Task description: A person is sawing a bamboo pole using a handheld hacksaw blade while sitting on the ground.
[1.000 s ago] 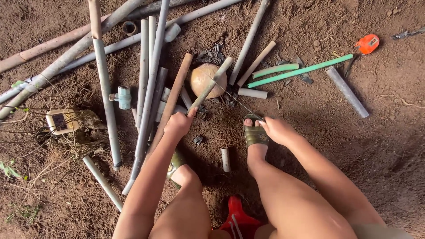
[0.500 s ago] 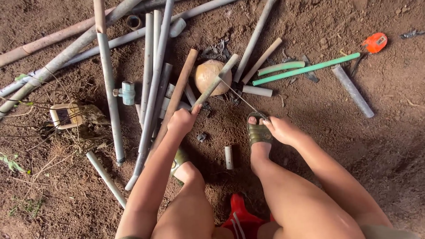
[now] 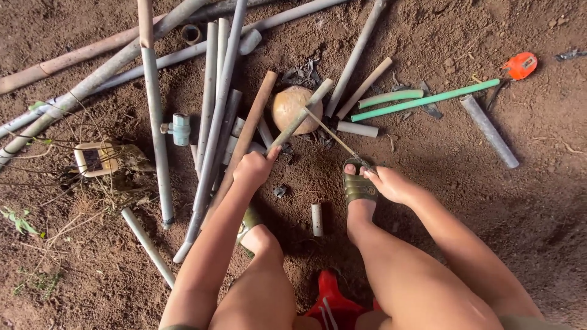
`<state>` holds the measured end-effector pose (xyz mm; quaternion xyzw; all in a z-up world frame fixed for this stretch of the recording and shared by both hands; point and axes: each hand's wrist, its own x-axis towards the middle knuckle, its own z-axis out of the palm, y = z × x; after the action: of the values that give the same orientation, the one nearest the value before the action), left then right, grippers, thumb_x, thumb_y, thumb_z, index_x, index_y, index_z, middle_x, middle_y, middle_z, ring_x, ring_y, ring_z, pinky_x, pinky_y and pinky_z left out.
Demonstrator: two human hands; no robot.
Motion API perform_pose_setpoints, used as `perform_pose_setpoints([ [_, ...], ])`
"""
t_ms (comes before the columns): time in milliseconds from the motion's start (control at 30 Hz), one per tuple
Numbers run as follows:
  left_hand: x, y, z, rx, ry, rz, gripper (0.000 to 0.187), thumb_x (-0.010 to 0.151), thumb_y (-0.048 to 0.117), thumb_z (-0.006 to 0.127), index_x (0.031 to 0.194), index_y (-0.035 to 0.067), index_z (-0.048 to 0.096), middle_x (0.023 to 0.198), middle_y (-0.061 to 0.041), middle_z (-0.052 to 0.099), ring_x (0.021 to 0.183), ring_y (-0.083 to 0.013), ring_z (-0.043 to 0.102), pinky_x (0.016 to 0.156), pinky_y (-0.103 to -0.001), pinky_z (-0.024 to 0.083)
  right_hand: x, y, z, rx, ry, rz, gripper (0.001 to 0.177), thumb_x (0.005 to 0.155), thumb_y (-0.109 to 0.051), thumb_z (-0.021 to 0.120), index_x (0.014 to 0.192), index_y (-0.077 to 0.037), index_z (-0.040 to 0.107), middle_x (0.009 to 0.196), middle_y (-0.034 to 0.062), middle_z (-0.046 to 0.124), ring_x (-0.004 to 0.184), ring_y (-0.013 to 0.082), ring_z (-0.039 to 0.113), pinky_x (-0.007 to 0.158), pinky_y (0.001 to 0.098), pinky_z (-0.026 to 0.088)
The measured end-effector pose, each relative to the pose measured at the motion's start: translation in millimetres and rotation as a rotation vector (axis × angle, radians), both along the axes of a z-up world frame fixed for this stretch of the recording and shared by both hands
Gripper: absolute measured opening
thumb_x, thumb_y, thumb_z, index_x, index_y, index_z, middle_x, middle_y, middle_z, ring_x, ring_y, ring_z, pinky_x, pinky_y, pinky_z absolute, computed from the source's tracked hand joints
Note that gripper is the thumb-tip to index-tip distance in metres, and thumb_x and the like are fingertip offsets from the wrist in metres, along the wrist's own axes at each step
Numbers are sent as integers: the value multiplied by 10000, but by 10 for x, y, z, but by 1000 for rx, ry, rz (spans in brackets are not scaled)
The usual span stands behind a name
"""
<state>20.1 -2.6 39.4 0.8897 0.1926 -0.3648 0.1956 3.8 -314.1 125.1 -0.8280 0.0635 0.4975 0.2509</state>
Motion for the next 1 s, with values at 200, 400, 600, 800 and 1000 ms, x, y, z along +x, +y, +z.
perform_pose_setpoints([
  [200, -49, 0, -117, 9, -54, -5, 814, 862, 743, 339, 782, 12, 688, 715, -186, 672, 783, -316, 696, 622, -398, 558, 212, 90, -521, 38, -34, 8, 406, 1000, -233, 333, 1127, 68, 576, 847, 201, 652, 757, 280, 638, 640, 343, 514],
  [400, -54, 24, -32, -45, -114, -15, 773, 917, 691, 330, 697, 28, 662, 568, -175, 612, 627, -291, 689, 506, -349, 541, 154, 210, -204, -3, -66, 11, 425, 991, -291, 335, 1068, 23, 610, 863, 199, 680, 804, 316, 666, 668, 401, 508],
  [600, -50, 28, -124, -1, -53, -26, 798, 869, 742, 342, 696, 28, 654, 638, -164, 644, 689, -298, 694, 532, -385, 540, -119, -166, -261, -37, -24, 30, 466, 985, -309, 321, 1100, 43, 604, 830, 223, 660, 729, 303, 647, 579, 365, 476],
  [800, -2, 13, 0, -37, -50, -27, 775, 908, 699, 330, 690, 29, 652, 619, -185, 634, 679, -298, 695, 541, -367, 550, 313, 148, -520, 22, -83, 58, 449, 982, -341, 319, 1037, 14, 589, 871, 212, 683, 826, 310, 672, 714, 427, 520],
  [1000, -6, 23, 39, -39, -155, -44, 792, 911, 674, 361, 790, -49, 661, 600, -198, 616, 630, -314, 682, 479, -398, 531, 130, 281, -130, 14, -45, -8, 477, 994, -346, 316, 1084, 37, 586, 850, 219, 662, 777, 324, 653, 636, 423, 488],
])
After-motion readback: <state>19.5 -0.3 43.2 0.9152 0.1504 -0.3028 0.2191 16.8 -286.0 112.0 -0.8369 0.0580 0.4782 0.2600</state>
